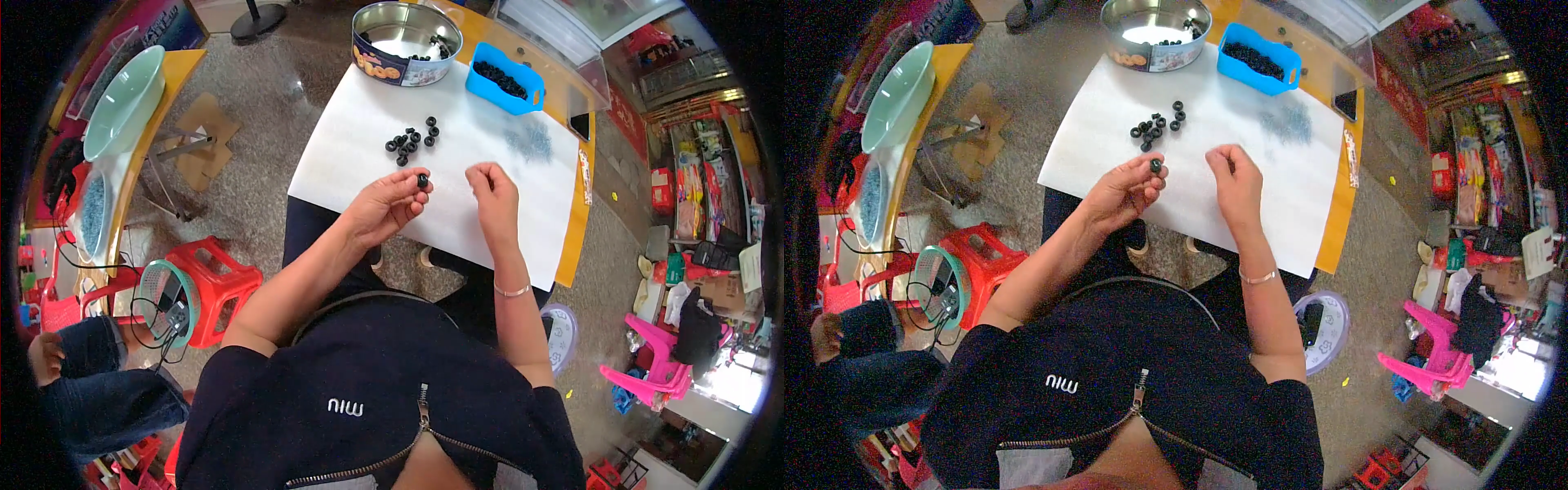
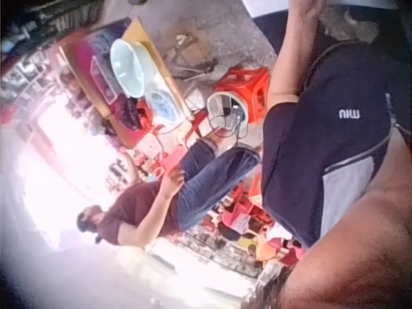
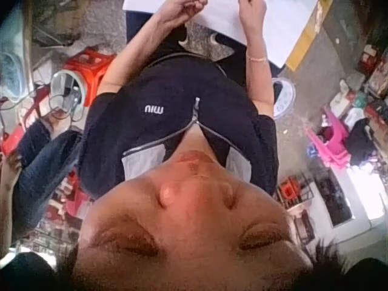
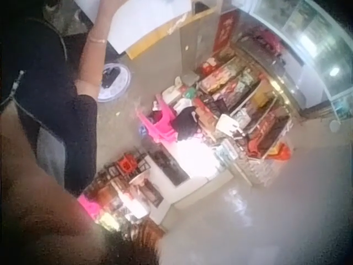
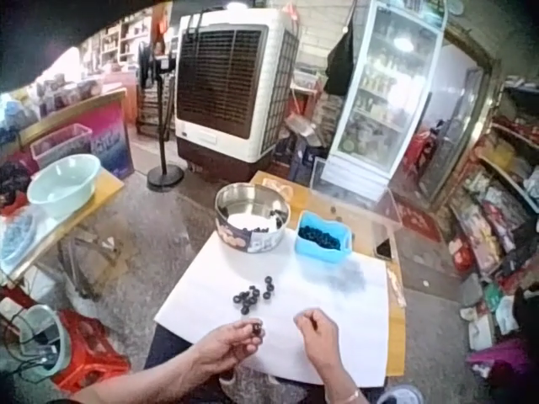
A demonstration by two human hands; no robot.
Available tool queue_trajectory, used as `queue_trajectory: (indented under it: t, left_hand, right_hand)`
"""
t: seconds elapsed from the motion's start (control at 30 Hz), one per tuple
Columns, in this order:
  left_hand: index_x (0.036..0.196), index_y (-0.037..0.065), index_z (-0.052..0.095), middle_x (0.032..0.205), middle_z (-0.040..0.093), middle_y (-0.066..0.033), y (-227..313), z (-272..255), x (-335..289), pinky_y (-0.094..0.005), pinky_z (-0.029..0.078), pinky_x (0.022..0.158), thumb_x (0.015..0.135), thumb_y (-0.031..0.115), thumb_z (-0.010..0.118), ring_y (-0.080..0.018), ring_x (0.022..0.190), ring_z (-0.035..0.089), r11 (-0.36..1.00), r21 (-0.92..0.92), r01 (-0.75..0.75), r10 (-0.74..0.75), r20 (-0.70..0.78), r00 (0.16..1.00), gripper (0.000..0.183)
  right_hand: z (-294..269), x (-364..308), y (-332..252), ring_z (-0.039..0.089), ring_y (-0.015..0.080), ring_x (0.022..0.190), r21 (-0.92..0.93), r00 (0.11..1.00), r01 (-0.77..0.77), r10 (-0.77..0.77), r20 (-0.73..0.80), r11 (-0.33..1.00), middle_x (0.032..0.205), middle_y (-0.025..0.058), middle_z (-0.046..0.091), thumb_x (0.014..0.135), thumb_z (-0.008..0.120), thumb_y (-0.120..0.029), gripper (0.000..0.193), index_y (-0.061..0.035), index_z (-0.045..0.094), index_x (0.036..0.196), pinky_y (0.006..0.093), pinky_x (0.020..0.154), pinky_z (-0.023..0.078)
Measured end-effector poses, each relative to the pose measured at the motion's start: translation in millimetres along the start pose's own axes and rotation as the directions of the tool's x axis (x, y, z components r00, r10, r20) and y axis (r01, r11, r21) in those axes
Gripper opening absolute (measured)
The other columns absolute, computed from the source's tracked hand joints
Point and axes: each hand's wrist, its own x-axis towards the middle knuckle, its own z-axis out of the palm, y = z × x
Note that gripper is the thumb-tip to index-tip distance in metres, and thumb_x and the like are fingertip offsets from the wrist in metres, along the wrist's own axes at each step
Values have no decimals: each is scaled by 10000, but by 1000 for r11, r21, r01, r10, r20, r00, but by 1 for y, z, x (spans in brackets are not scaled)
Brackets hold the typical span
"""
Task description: The person assembles small components by picking up black ring pieces and pins from the table and containers, inserting the pins into the ring pieces by hand, and placing the assembled parts onto the white mat.
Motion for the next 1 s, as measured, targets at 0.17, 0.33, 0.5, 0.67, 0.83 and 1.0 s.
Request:
queue_trajectory:
  t: [0.17,0.33,0.5,0.67,0.83,1.0]
  left_hand:
    - [1151,-8,525,961,602,-83,11,-3,1,-203,526,709,905,108,574,-111,788,594,996,64,-66,69,-51,996,276]
    - [1165,-10,524,963,600,-78,18,-15,4,-204,518,708,903,109,579,-106,788,588,996,52,-67,70,-48,996,293]
    - [1147,9,536,945,598,-69,20,-18,2,-215,495,712,910,131,566,-105,795,569,992,118,-46,52,-46,998,269]
    - [1116,18,559,932,608,-53,19,-22,3,-219,495,711,892,141,594,-104,791,576,992,129,-16,15,5,1000,258]
    - [1083,24,583,912,618,-43,18,-25,7,-227,500,699,878,145,615,-108,779,585,993,120,20,-27,63,998,240]
    - [1073,25,590,913,624,-45,23,-24,7,-241,501,700,876,148,618,-112,774,586,991,123,55,-64,67,996,234]
  right_hand:
    - [27,37,7,528,76,712,-79,980,195,-197,-22,978,788,11,596,851,594,-94,120,1,631,914,218,679,434]
    - [53,73,-9,561,263,815,-279,856,514,-505,108,811,822,103,606,806,593,-98,128,-24,660,886,346,753,452]
    - [66,106,-24,536,298,813,-351,757,650,-616,217,674,801,112,597,794,595,-112,86,-53,657,802,408,741,422]
    - [54,176,-71,549,316,825,-386,716,681,-677,170,622,788,129,592,801,582,-107,97,-45,655,786,432,718,433]
    - [78,265,-73,554,330,940,-543,748,659,-376,548,521,1020,169,569,778,639,-285,373,-82,596,1088,404,841,452]
    - [91,289,-76,524,408,1074,-613,642,653,105,760,445,1258,238,444,768,661,-378,593,-281,445,1312,479,933,419]
